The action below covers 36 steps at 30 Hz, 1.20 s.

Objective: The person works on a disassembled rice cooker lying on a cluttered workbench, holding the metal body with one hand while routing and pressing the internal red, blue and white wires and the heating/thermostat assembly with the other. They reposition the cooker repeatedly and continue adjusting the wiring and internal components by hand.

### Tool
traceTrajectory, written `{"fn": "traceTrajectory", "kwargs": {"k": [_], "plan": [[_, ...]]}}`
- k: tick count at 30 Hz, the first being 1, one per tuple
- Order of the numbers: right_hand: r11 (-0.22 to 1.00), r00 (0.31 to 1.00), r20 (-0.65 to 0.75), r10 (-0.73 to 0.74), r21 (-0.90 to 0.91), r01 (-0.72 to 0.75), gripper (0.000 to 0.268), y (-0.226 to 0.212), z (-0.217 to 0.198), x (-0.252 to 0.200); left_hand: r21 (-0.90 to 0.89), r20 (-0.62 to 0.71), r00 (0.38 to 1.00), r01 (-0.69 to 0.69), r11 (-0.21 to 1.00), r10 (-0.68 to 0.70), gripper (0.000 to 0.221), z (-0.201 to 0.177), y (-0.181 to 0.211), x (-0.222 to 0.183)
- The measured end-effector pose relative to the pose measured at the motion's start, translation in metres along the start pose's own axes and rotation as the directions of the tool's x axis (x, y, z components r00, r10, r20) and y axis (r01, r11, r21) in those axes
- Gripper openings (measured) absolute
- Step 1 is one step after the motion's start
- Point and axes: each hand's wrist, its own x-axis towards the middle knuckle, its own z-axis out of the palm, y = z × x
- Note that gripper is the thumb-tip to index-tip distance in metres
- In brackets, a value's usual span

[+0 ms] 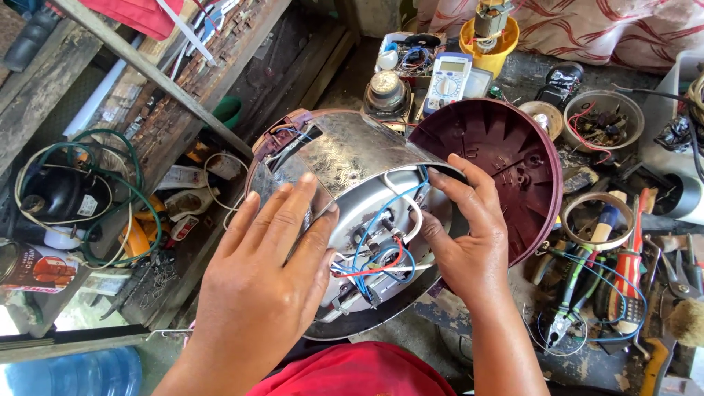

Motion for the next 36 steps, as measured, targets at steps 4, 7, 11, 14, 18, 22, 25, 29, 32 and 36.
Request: {"fn": "traceTrajectory", "kwargs": {"k": [4, 7, 11, 14, 18, 22, 25, 29, 32, 36], "plan": [[1.000, 1.000, -0.005, -0.018, 0.018, 0.018, 0.042, 0.0013, 0.0003, 0.0002, 0.005, -0.010, 1.000, 0.006, 1.000, -0.006, 0.033, 0.0001, 0.0008, -0.0012], [1.000, 1.000, -0.006, -0.016, 0.007, 0.016, 0.043, 0.0003, 0.0005, 0.0005, 0.007, -0.019, 1.000, 0.005, 1.000, -0.005, 0.032, 0.0001, 0.0008, -0.0009], [1.000, 1.000, -0.002, 0.001, 0.008, -0.001, 0.042, -0.0010, 0.0003, 0.0010, 0.006, -0.016, 1.000, 0.003, 1.000, -0.003, 0.032, 0.0006, 0.0002, -0.0002], [1.000, 1.000, -0.005, 0.005, 0.010, -0.004, 0.042, -0.0011, 0.0005, 0.0009, 0.004, -0.013, 1.000, 0.003, 1.000, -0.003, 0.032, 0.0010, 0.0004, 0.0006], [1.000, 1.000, -0.007, -0.005, 0.002, 0.005, 0.043, 0.0011, 0.0008, 0.0002, 0.009, 0.002, 1.000, -0.006, 1.000, 0.006, 0.032, 0.0014, -0.0008, 0.0013], [1.000, 1.000, -0.011, -0.001, 0.008, 0.001, 0.043, 0.0025, 0.0005, 0.0001, 0.012, 0.013, 1.000, -0.013, 1.000, 0.013, 0.031, -0.0005, -0.0005, 0.0033], [1.000, 1.000, 0.005, -0.006, -0.005, 0.006, 0.040, 0.0046, -0.0014, -0.0006, -0.004, 0.012, 1.000, -0.016, 1.000, 0.016, 0.032, -0.0008, 0.0012, 0.0057], [1.000, 1.000, 0.002, 0.001, 0.027, -0.001, 0.041, 0.0060, -0.0019, -0.0005, -0.008, 0.015, 1.000, -0.009, 1.000, 0.009, 0.031, -0.0008, 0.0041, 0.0079], [0.999, 1.000, -0.001, 0.000, 0.032, 0.000, 0.040, 0.0071, -0.0019, -0.0005, -0.019, 0.020, 1.000, 0.001, 1.000, -0.001, 0.032, -0.0003, 0.0056, 0.0084], [0.999, 1.000, -0.013, -0.023, 0.030, 0.023, 0.039, 0.0076, -0.0021, 0.0006, -0.069, 0.022, 0.999, 0.029, 0.997, -0.028, 0.032, 0.0015, 0.0078, 0.0081]]}}
